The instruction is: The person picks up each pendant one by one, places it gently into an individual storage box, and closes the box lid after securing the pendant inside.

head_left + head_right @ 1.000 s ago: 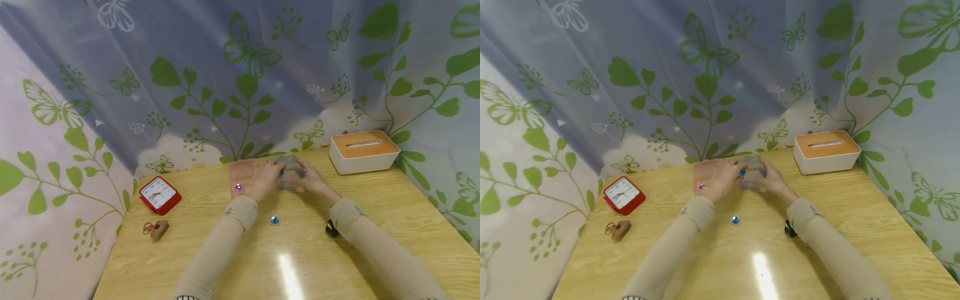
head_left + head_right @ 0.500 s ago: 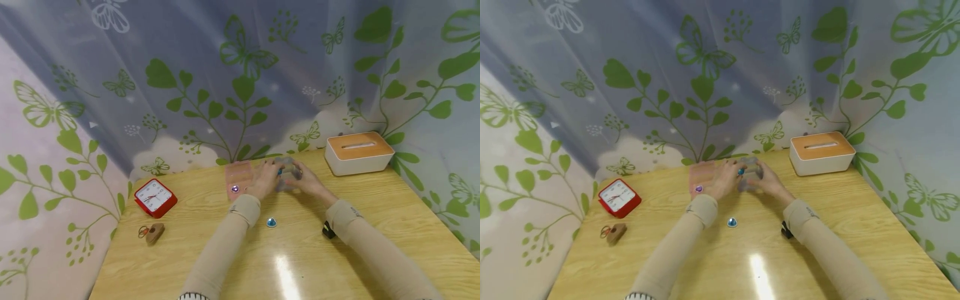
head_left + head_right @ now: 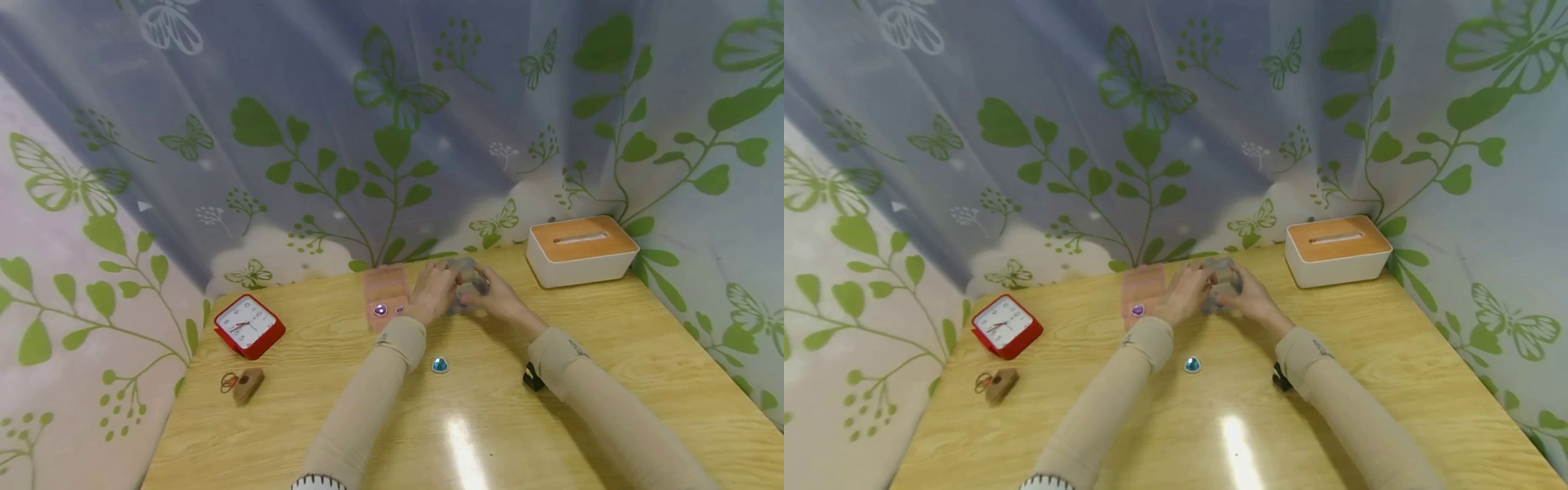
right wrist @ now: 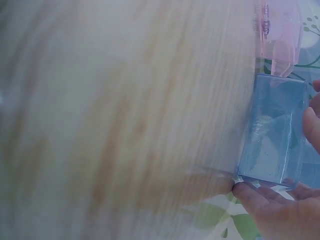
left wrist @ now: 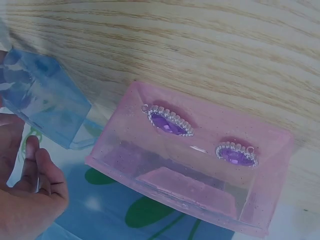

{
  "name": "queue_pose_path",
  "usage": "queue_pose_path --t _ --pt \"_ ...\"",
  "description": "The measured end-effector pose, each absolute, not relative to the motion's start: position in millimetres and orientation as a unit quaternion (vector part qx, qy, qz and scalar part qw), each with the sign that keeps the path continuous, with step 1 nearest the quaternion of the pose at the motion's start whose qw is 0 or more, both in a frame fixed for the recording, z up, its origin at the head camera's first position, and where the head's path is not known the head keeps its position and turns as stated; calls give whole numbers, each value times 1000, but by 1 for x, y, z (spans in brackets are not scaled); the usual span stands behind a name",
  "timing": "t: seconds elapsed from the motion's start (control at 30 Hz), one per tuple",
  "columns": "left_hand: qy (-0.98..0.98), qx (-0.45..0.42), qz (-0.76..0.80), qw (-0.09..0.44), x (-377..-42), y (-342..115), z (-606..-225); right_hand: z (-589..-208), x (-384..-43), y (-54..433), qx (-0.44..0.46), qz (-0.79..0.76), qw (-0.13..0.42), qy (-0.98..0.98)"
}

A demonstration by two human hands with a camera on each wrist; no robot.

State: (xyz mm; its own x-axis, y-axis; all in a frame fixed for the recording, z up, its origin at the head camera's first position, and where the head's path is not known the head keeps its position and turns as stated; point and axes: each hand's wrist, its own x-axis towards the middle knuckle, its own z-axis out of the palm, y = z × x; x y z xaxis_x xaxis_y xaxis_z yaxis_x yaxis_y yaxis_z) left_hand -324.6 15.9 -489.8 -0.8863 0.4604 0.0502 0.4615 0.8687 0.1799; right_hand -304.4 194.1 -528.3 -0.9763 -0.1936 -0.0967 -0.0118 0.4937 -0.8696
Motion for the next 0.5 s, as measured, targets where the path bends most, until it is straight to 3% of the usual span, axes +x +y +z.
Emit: queue_pose_path --t 0.3,0.5 --pt "-970 -224 -91 4 -322 9 -482 -527 -305 190 -61 -496 85 862" --pt "-969 -222 -104 33 -313 -1 -471 -530 -306 194 -67 -487 84 867"
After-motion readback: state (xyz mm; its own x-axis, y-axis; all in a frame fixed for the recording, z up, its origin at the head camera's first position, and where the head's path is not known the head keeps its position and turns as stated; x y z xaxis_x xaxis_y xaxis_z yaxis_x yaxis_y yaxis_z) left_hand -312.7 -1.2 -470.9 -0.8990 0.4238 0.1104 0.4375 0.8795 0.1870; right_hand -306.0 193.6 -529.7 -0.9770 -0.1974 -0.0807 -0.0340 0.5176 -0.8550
